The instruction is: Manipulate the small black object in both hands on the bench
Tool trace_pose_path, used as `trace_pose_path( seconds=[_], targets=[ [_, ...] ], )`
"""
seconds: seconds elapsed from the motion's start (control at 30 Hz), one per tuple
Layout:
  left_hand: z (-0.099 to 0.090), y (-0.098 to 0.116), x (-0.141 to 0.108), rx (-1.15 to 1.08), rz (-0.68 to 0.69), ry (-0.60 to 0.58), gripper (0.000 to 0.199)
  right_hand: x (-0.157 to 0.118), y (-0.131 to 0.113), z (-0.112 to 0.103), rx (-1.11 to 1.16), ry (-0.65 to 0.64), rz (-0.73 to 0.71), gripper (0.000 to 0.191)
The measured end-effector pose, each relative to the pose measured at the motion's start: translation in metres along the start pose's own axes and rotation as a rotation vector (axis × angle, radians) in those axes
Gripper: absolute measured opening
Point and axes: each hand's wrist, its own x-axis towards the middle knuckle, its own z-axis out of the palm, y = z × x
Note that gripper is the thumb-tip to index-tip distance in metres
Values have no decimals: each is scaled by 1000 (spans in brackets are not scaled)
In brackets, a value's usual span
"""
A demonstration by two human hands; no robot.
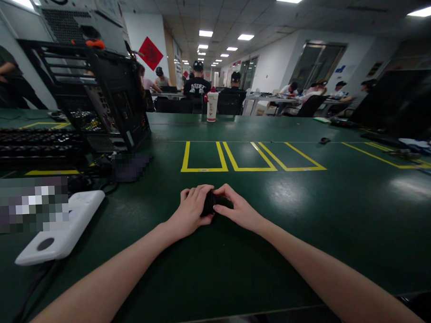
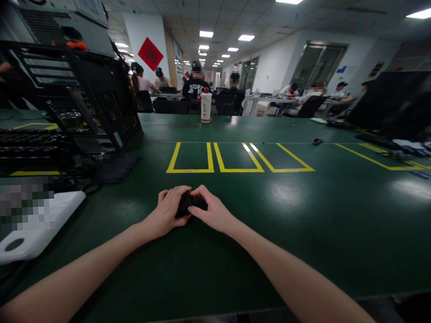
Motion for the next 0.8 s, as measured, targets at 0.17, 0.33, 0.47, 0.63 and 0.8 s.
trace_pose_path(
  seconds=[0.17, 0.33, 0.47, 0.63, 0.8],
  targets=[
    [0, 0, 0, -8, 5, -8, 61, 0, 3, 2, 14, 39, 12, 13],
    [0, 0, 0, -10, -2, 0, 61, 2, 6, 4, 8, 57, 39, 22],
    [0, 0, 1, -12, 0, 2, 60, 1, 3, 3, -20, 14, 32, 21],
    [1, -1, 0, -5, -4, 12, 61, -1, 2, 2, 6, 9, -21, 21],
    [1, -1, 0, -5, -2, 9, 62, 1, 8, 4, 55, 40, 19, 13]
  ],
)
